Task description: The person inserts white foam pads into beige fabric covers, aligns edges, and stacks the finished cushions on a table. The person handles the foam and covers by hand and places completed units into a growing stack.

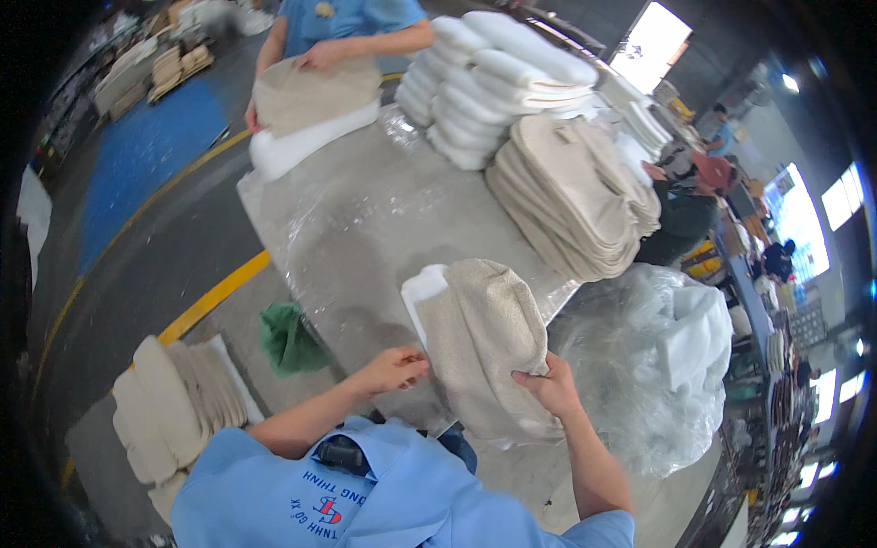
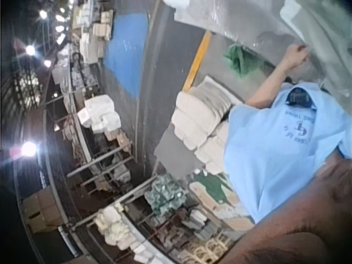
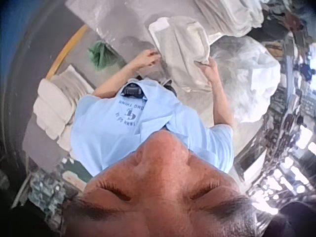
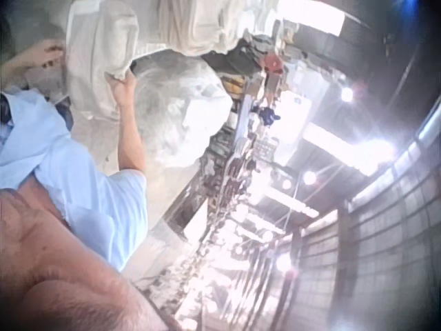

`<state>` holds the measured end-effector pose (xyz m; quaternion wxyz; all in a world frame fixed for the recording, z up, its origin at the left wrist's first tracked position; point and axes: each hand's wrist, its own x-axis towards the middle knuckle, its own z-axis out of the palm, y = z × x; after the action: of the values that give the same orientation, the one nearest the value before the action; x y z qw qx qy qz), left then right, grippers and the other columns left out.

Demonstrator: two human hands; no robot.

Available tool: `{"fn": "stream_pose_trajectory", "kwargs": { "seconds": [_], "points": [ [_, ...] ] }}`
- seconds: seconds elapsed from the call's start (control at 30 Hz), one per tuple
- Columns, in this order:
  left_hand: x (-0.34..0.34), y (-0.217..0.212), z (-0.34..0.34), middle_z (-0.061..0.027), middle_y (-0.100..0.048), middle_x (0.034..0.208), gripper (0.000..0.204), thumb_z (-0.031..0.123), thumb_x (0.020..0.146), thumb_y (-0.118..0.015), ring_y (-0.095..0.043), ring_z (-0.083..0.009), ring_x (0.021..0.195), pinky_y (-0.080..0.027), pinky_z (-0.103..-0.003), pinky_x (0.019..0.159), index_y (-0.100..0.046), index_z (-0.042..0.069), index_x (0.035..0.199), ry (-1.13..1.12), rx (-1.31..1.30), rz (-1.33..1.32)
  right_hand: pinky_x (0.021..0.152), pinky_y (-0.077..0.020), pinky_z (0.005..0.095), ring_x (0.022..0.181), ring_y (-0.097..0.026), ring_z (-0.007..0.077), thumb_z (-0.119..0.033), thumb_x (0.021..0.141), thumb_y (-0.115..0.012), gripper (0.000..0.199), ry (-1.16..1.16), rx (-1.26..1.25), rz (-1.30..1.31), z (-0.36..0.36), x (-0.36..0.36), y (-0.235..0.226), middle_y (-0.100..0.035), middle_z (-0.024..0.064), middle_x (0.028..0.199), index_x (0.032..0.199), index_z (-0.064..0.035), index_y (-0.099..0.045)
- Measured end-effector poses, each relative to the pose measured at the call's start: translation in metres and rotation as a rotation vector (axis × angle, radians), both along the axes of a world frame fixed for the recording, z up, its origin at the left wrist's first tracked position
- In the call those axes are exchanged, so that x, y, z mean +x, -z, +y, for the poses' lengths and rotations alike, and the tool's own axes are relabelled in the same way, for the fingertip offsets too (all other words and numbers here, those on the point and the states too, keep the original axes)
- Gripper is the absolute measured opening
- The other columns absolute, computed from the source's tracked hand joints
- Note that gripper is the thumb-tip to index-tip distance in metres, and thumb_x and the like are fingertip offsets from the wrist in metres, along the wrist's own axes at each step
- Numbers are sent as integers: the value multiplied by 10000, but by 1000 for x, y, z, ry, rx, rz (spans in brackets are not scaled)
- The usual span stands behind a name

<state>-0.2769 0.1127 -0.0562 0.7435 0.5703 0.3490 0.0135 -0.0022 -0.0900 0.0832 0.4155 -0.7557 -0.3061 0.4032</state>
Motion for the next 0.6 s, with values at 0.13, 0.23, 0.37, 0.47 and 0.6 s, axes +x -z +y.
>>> {"fn": "stream_pose_trajectory", "kwargs": {
  "seconds": [0.13,0.23,0.37,0.47,0.6],
  "points": [
    [81,-42,3,-154,-651,1261,662,521,1022,-702,-646,-239,1093,-543,-412,920,-547,-27,1359,-141,75,-38,964,-561,351,1067,-721,188,-59,840,-879,482,248,102,-24,3,-26,-18,-779,103,1170,1277,24,-695],
    [138,-65,16,-160,-609,1260,763,617,1017,-664,-616,-261,1110,-519,-431,982,-501,-50,1350,-216,63,-102,992,-563,396,1126,-715,252,-122,807,-911,666,381,164,-112,9,-51,-34,-750,146,1234,1364,24,-578],
    [195,-58,37,-161,-592,1197,779,685,1015,-622,-591,-239,1089,-516,-379,953,-505,-39,1280,-172,100,-245,1044,-547,425,1252,-661,316,-206,779,-940,882,453,320,-238,31,-95,-24,-656,203,1378,1449,30,-417],
    [222,-40,35,-108,-616,1055,727,693,1017,-617,-604,-205,1001,-527,-350,896,-550,-13,1177,153,225,-160,1067,-536,429,1316,-620,328,-253,786,-955,966,620,485,-148,28,-119,6,-577,241,1460,1473,60,-352],
    [210,3,5,-83,-633,1031,630,606,1042,-617,-606,-176,939,-527,-330,844,-575,-4,1191,638,334,-22,1073,-532,441,1312,-617,365,-393,805,-960,1040,647,711,195,-7,-157,61,-572,281,1440,1490,82,-337]
  ]
}}
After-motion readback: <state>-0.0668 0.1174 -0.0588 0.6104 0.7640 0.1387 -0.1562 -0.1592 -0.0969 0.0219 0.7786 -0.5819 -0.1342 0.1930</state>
